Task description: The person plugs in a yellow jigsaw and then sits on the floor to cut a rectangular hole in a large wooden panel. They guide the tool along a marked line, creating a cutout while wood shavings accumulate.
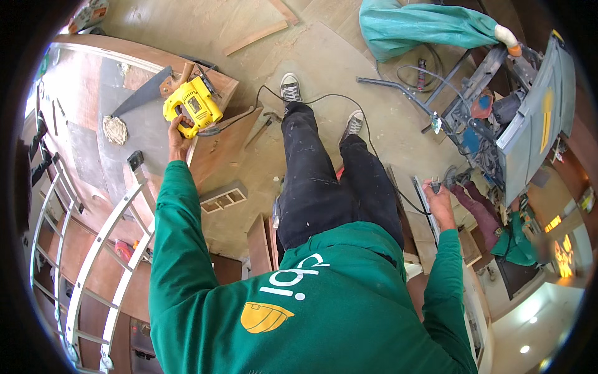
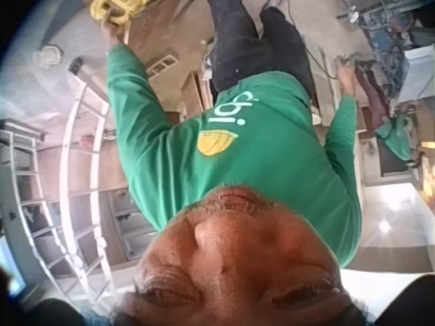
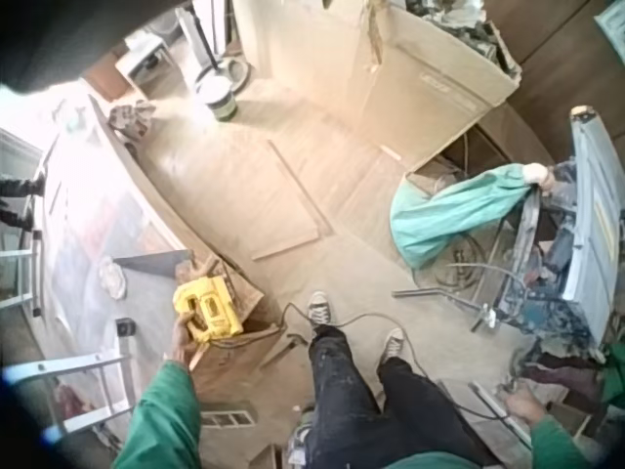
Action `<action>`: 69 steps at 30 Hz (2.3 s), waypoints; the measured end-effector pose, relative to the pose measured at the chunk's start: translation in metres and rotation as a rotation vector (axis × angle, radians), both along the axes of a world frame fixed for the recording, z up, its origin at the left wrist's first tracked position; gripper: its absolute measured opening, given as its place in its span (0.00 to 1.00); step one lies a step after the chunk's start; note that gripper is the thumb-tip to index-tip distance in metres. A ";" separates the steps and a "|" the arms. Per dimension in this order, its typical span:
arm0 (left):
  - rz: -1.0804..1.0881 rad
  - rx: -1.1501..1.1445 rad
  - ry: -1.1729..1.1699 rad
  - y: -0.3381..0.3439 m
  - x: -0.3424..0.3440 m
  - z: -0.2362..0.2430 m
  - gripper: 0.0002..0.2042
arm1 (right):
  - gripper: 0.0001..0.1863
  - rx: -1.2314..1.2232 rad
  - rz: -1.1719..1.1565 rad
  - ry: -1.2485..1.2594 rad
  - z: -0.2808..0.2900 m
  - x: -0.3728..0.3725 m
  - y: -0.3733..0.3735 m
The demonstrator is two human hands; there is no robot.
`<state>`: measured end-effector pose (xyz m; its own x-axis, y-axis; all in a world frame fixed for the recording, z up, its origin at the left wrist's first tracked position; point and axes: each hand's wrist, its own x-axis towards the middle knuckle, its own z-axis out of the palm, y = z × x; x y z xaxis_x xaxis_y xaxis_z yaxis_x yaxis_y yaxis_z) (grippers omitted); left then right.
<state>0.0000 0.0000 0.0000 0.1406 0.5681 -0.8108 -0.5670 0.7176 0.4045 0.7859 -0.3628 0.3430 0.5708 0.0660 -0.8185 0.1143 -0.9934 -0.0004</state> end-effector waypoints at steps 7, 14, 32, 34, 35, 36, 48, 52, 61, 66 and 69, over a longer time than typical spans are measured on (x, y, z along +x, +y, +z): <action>-0.194 -0.116 0.487 0.003 0.014 -0.035 0.10 | 0.12 0.015 0.035 0.013 -0.002 -0.015 0.023; -0.573 -0.253 1.065 -0.004 -0.012 -0.111 0.28 | 0.13 -0.007 0.058 0.030 0.002 -0.030 0.021; -1.022 -0.210 1.463 0.011 -0.017 -0.029 0.31 | 0.21 0.260 -0.142 -0.338 -0.039 -0.008 -0.071; -0.982 -0.161 1.981 0.011 0.020 -0.001 0.32 | 0.19 0.307 -0.283 -0.245 -0.040 -0.007 -0.071; -0.942 0.197 1.990 0.009 0.047 0.009 0.31 | 0.18 0.343 -0.380 -0.193 -0.029 -0.004 -0.063; -0.941 0.547 1.958 0.007 0.076 0.018 0.30 | 0.15 0.385 -0.451 -0.213 -0.039 -0.003 -0.082; -1.375 1.110 0.612 -0.256 0.782 0.169 0.17 | 0.14 0.584 -0.615 -0.140 -0.059 0.024 -0.162; -1.383 1.287 0.795 -0.279 0.868 0.103 0.23 | 0.12 0.809 -0.813 -0.134 -0.077 0.019 -0.186; -1.629 1.257 0.957 -0.292 0.899 0.112 0.17 | 0.16 0.800 -0.612 -0.248 -0.075 0.022 -0.211; -1.676 1.262 0.584 -0.262 0.890 0.174 0.12 | 0.19 0.721 -0.752 0.008 -0.083 0.035 -0.200; -1.766 1.158 0.348 -0.238 0.895 0.202 0.10 | 0.20 0.740 -0.728 -0.005 -0.072 0.052 -0.177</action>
<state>0.8947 -0.2382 0.2015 0.9054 0.1753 -0.3866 0.4235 -0.3086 0.8517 0.8378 -0.5400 0.2707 0.6770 0.1891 -0.7113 -0.5120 -0.5733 -0.6397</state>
